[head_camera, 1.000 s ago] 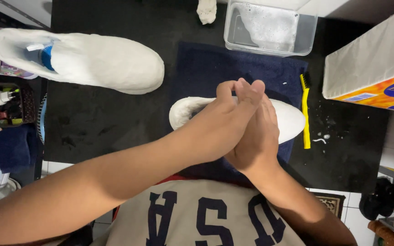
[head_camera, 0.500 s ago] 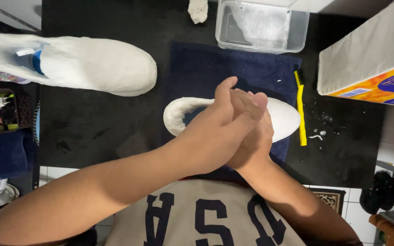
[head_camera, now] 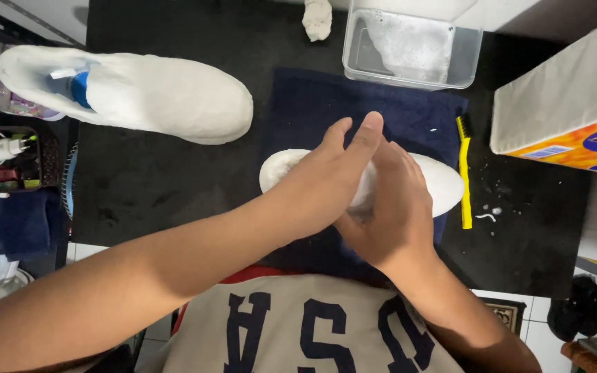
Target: Wrapping a white sneaker with paper towels to assist in the drying or cleaning process
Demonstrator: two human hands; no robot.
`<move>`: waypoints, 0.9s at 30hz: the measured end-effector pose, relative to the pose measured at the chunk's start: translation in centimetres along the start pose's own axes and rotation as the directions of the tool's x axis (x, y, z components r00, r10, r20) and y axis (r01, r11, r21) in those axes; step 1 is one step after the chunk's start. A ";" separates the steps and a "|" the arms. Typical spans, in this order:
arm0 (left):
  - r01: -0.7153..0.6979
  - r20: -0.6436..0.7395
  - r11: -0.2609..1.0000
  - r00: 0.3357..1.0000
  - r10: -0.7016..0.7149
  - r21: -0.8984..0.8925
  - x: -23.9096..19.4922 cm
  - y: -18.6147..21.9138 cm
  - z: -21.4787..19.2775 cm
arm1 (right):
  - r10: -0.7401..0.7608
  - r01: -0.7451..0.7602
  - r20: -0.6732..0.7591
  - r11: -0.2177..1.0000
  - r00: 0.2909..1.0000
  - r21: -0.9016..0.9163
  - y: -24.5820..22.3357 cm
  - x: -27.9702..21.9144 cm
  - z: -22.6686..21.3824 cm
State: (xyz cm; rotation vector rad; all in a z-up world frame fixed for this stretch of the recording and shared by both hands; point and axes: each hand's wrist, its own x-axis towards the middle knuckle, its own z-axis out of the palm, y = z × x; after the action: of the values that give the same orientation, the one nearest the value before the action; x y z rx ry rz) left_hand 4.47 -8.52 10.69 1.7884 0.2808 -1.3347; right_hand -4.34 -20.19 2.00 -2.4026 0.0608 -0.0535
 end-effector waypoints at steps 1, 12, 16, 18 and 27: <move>-0.003 -0.001 1.000 1.000 0.003 0.000 0.0 -0.1 0.0 | -0.002 0.002 -0.001 1.000 1.000 -0.001 0.3 0.0 0.1; -0.168 0.038 0.860 0.985 0.171 0.482 -2.1 0.5 -0.5 | -0.201 0.200 -0.098 0.980 0.975 -0.019 1.0 -0.4 0.8; -0.209 0.017 0.745 0.966 0.256 0.633 -1.5 -0.9 -0.2 | -0.155 0.154 -0.066 0.988 0.986 -0.016 0.2 -0.6 -0.3; -0.307 0.131 0.125 0.691 0.711 0.943 -0.1 -3.2 0.2 | 0.117 -0.118 0.016 0.978 0.993 0.171 -0.2 -0.9 -1.7; -0.774 -0.191 0.095 -0.033 0.981 0.625 2.2 -11.5 -6.5 | -0.395 0.363 -0.074 0.892 0.916 -0.267 6.9 -2.0 -4.3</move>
State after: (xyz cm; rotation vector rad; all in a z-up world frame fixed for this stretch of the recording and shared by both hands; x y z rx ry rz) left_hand 2.52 2.57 3.44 1.9326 -0.8526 0.2911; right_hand -6.81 -28.07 0.50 -2.6255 -0.3684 -0.4041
